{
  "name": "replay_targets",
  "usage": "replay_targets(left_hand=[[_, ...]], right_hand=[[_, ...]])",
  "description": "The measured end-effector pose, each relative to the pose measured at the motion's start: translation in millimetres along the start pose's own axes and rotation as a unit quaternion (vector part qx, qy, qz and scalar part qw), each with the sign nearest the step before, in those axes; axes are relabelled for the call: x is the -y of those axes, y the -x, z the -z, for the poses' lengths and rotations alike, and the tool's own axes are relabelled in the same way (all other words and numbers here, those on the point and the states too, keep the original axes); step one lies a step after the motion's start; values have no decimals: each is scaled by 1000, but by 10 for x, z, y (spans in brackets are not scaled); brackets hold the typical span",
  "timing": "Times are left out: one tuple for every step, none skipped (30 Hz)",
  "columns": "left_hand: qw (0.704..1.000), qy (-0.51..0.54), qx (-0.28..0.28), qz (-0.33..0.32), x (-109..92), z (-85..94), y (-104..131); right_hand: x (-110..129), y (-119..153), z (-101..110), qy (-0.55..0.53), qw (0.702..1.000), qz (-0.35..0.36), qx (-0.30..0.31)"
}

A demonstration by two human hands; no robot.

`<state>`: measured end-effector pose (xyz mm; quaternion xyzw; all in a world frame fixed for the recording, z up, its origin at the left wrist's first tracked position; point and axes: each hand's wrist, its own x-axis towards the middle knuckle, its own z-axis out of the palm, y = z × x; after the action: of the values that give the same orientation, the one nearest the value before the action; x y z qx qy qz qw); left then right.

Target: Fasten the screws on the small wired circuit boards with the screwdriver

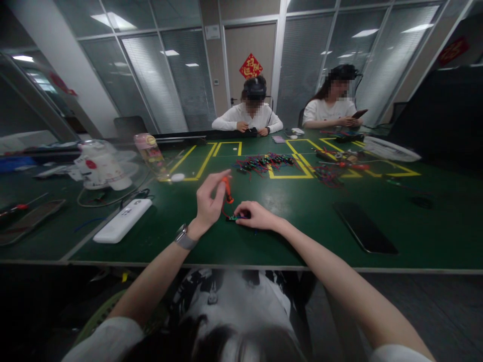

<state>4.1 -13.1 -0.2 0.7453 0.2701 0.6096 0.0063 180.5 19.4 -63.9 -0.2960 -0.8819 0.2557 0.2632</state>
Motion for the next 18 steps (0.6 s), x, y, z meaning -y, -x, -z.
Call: replay_targets(left_hand=[[1000,-10,-5,-1,-2,-2,-2],[1000,-21,-9,-2,-3,-4,-3],[999,-32,-13,-2,-5,-6,-3],[999,-40,-16,-2,-5,-7,-2],[999,-45,-18,-1,-5,-8,-1],[999,-48,-19,-1,-4,-8,1],[999,-49,-19,-1,-3,-9,3],[999,-49,-20,0,-1,-8,5],[999,-48,-19,1,1,-7,8],[999,-46,-18,1,3,-6,11],[999,-43,-15,2,4,-3,13],[999,-36,-12,1,6,-1,16],[1000,-29,-7,1,7,2,19],[1000,-21,-2,2,9,5,21],[1000,-15,2,3,10,8,22],[1000,-11,4,5,11,10,22],[1000,-10,3,7,11,11,20],[1000,-12,1,8,11,11,17]], right_hand=[[2,-1,0,1,1000,-1,1],[2,-2,-1,2,1000,-2,2],[2,-3,-3,2,1000,-3,2],[1,-4,-5,2,1000,-3,2],[-1,-4,-8,1,1000,-3,2],[-4,-5,-11,0,1000,-3,1],[-7,-5,-13,-1,1000,-2,0],[-10,-6,-14,-2,1000,0,0],[-12,-7,-15,-2,1000,1,0],[-14,-7,-14,-3,1000,3,0],[-14,-8,-13,-4,1000,4,0],[-14,-8,-11,-5,1000,5,1],[-14,-7,-8,-5,1000,6,1],[-13,-6,-6,-5,1000,5,2],[-12,-5,-4,-6,1000,4,2],[-12,-4,-2,-6,1000,4,2],[-12,-3,-2,-5,1000,3,1],[-13,-2,-2,-3,1000,2,1]])
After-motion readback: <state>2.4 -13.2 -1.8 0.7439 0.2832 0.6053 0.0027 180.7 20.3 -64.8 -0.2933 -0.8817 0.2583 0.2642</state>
